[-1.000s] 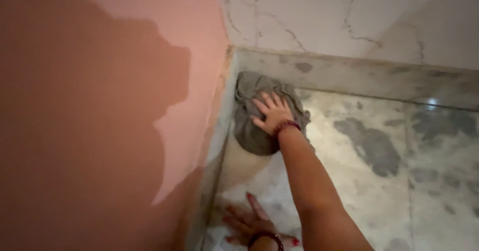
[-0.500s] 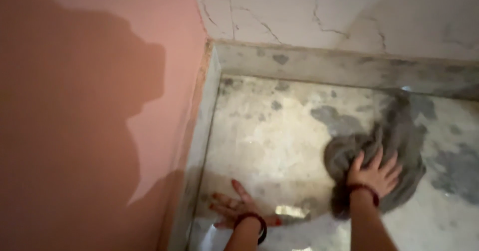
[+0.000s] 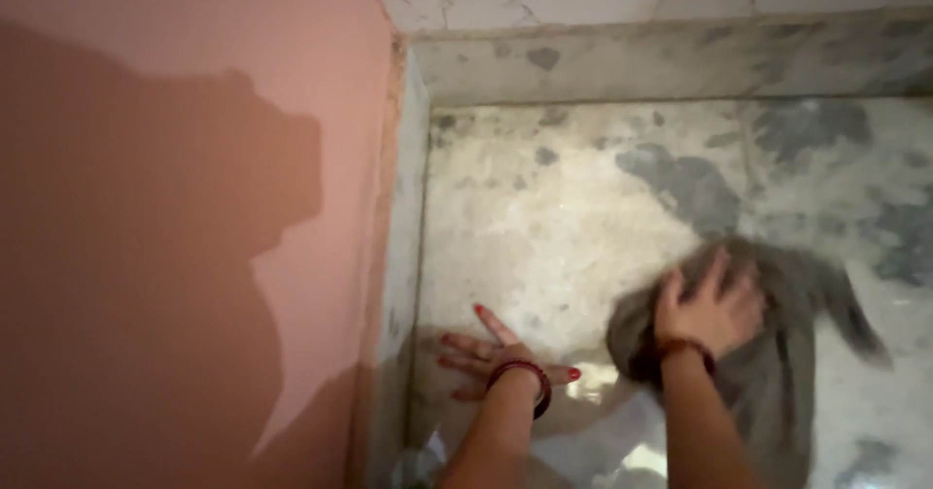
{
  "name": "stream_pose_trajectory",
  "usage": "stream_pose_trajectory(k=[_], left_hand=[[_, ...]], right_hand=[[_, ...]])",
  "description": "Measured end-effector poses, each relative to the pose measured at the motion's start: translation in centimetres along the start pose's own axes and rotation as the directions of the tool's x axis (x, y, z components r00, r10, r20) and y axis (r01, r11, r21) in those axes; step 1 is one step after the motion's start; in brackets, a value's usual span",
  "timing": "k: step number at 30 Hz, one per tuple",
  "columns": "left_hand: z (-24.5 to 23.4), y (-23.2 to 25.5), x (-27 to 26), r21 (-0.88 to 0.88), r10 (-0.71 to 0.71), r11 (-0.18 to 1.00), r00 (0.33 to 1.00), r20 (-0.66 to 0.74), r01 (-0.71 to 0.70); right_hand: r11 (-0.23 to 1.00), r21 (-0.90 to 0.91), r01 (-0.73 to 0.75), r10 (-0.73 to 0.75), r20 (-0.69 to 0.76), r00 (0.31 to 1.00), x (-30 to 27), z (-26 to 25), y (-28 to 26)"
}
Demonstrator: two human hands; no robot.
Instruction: Cleaning the floor and a plastic mat using a cloth and bucket of water.
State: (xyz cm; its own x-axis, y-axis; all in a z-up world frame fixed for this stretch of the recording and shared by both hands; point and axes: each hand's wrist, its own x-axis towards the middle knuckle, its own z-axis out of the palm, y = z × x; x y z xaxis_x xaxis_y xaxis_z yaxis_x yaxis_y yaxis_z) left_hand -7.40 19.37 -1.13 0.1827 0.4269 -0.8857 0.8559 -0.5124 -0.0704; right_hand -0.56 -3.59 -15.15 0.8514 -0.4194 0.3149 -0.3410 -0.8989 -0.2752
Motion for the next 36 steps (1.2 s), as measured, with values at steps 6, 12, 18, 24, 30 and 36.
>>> stream_pose_trajectory(k=[6, 12, 18, 24, 30, 36], left_hand=[[0.0, 0.7, 0.5, -0.065, 0.037, 0.997, 0.998, -0.055, -0.041], [0.9, 1.4, -1.0, -0.116, 0.106, 0.987, 0.991, -0.086, -0.116], [1.7, 2.1, -1.6, -0.125, 0.162, 0.977, 0.983, -0.084, -0.172], [1.7, -0.7, -1.1, -0.132, 0.174, 0.973, 0.978, -0.114, -0.189], [1.0, -3.3, 0.8, -0.231, 0.165, 0.951, 0.97, -0.179, -0.204], [3.8, -6.4, 7.8, -0.258, 0.239, 0.856, 0.785, -0.572, -0.448]], right_hand=[[0.797, 0.184, 0.576, -0.604, 0.276, 0.748, -2.1, -3.0, -11.5], [0.397, 0.55, 0.735, -0.917, 0.212, 0.337, -7.2, -2.6, -11.8], [0.781, 0.37, 0.503, -0.613, 0.301, 0.731, -7.6, -6.9, -1.1], [0.998, -0.03, 0.048, -0.048, 0.009, 0.999, -16.3, -9.8, 14.1], [0.997, -0.075, 0.002, 0.002, 0.05, 0.999, -17.6, -9.5, 7.4], [0.878, 0.128, 0.46, -0.464, 0.46, 0.757, -27.9, -14.1, -7.1]])
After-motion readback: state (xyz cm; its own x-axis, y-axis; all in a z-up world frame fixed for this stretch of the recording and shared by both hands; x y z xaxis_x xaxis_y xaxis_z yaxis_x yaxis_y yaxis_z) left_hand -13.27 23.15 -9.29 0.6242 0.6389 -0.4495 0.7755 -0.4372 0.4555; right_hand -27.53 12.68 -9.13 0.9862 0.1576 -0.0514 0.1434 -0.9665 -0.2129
